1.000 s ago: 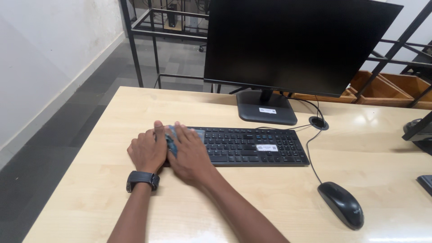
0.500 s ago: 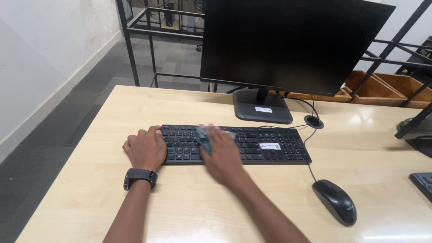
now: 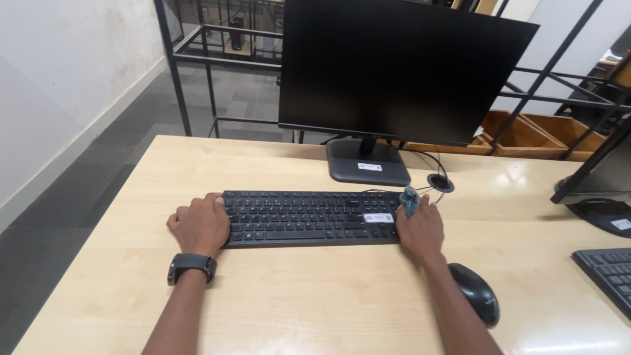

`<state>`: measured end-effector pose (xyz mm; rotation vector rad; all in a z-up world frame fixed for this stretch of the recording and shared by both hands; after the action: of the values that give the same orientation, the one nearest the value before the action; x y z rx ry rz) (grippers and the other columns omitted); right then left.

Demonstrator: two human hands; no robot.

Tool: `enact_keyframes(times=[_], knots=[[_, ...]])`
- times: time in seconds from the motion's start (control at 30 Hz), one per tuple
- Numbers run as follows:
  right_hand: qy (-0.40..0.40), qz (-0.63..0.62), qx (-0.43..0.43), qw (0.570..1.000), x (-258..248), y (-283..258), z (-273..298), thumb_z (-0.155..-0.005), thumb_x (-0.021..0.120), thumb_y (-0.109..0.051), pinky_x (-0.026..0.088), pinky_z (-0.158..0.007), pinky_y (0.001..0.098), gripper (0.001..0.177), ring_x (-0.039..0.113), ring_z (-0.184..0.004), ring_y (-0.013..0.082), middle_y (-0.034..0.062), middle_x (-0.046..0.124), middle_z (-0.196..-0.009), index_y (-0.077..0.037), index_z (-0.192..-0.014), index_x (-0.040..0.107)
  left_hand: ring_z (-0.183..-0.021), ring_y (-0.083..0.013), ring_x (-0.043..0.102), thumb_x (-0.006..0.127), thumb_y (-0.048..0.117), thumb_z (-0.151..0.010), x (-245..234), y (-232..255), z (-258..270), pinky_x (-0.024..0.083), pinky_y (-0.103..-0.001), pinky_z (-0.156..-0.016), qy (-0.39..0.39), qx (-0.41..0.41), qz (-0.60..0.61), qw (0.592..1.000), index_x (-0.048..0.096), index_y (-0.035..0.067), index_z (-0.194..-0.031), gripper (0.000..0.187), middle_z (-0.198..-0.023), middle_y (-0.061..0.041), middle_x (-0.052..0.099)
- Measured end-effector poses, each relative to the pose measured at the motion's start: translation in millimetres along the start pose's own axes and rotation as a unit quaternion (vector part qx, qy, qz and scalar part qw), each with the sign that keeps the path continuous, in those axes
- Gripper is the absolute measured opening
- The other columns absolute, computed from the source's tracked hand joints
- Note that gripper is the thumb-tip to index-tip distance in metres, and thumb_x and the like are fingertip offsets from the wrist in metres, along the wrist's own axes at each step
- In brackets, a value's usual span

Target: The person wipes a desk surface, a mouse pad, a keyboard, and a monitor stand using a blue cloth. They move the mouse pad and keyboard to clean underneath them, then return them to their original positions. The person also folds the cloth and wipes the desk surface again.

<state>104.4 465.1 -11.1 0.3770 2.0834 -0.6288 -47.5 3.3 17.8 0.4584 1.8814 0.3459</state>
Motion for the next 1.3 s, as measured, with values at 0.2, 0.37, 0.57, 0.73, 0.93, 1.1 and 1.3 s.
enact_keyframes(times=[0.2, 0.37, 0.57, 0.73, 0.93, 1.1, 1.3], knots=[[0.011, 0.01, 0.022, 1.0, -2, -32, 13, -0.098, 0.046, -0.049, 0.022, -0.121, 0.0523, 0.083, 0.035, -0.145, 0.0444, 0.0336, 0.04, -0.152, 0.013, -0.151, 0.033, -0.108, -0.0333, 0.067, 0.045, 0.038, -0.104, 19, -4, -9, 0.037, -0.052, -0.11, -0.024, -0.007, 0.071, 0.997, 0.072, 0.017, -0.125, 0.04, -0.112, -0.01, 0.077], [-0.046, 0.014, -0.044, 0.998, -15, -116, 52, -0.103, 0.035, -0.046, 0.009, -0.123, 0.0514, 0.074, 0.018, -0.152, 0.0392, 0.0259, 0.024, -0.162, -0.003, -0.159, 0.018, -0.11, -0.0405, 0.066, 0.043, 0.058, -0.101, 29, -1, -13, 0.046, -0.047, -0.103, -0.084, -0.057, 0.276, 0.956, 0.055, 0.007, -0.134, 0.062, -0.112, -0.025, 0.072], [-0.054, -0.023, -0.204, 0.977, -18, -250, 128, -0.104, 0.033, -0.036, -0.001, -0.123, 0.0526, 0.07, 0.005, -0.154, 0.0357, 0.022, 0.008, -0.167, -0.009, -0.165, 0.011, -0.121, -0.0282, 0.06, 0.035, 0.067, -0.1, 15, -2, -8, 0.044, -0.042, -0.103, -0.132, -0.079, 0.462, 0.874, 0.048, 0.007, -0.14, 0.074, -0.13, -0.02, 0.063], [-0.09, -0.101, -0.367, 0.92, -12, -348, 183, -0.097, 0.043, -0.044, -0.005, -0.123, 0.0507, 0.081, -0.001, -0.156, 0.0328, 0.0221, 0.007, -0.168, -0.006, -0.162, 0.012, -0.113, -0.0231, 0.065, 0.024, 0.062, -0.102, 3, 3, -6, 0.053, -0.036, -0.097, -0.171, -0.064, 0.605, 0.775, 0.054, 0.008, -0.139, 0.072, -0.125, -0.018, 0.067], [-0.046, -0.078, -0.393, 0.915, -8, -363, 168, -0.1, 0.039, -0.049, -0.002, -0.127, 0.0505, 0.078, 0.003, -0.159, 0.0283, 0.0161, 0.01, -0.171, -0.009, -0.162, 0.014, -0.112, -0.0252, 0.065, 0.019, 0.058, -0.103, -4, -2, -6, 0.054, -0.038, -0.098, -0.197, -0.112, 0.655, 0.721, 0.055, 0.009, -0.137, 0.07, -0.123, -0.017, 0.067], [0.06, -0.053, -0.379, 0.922, -11, -374, 134, -0.1, 0.039, -0.048, 0.001, -0.125, 0.0501, 0.075, 0.006, -0.156, 0.0286, 0.0167, 0.017, -0.168, -0.017, -0.163, 0.014, -0.119, -0.0211, 0.065, 0.022, 0.059, -0.101, -6, 7, -3, 0.053, -0.036, -0.103, -0.163, -0.086, 0.694, 0.696, 0.051, 0.007, -0.141, 0.071, -0.13, -0.01, 0.066], [0.012, -0.071, -0.358, 0.931, -18, -381, 117, -0.099, 0.045, -0.047, 0.007, -0.126, 0.0524, 0.077, 0.023, -0.152, 0.0348, 0.0196, 0.032, -0.158, -0.009, -0.161, 0.021, -0.101, -0.0189, 0.067, 0.034, 0.06, -0.102, -4, 0, 4, 0.054, -0.031, -0.088, -0.025, -0.092, 0.603, 0.792, 0.063, 0.003, -0.132, 0.071, -0.114, -0.013, 0.071]])
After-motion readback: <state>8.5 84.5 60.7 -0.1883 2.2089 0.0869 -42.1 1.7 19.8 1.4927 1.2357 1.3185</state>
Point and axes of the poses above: each hand's wrist, its own z-axis away from the middle knuckle, its own x-axis out of the palm, y = z × x, the point moved 5 cm from there along -z, towards the middle knuckle
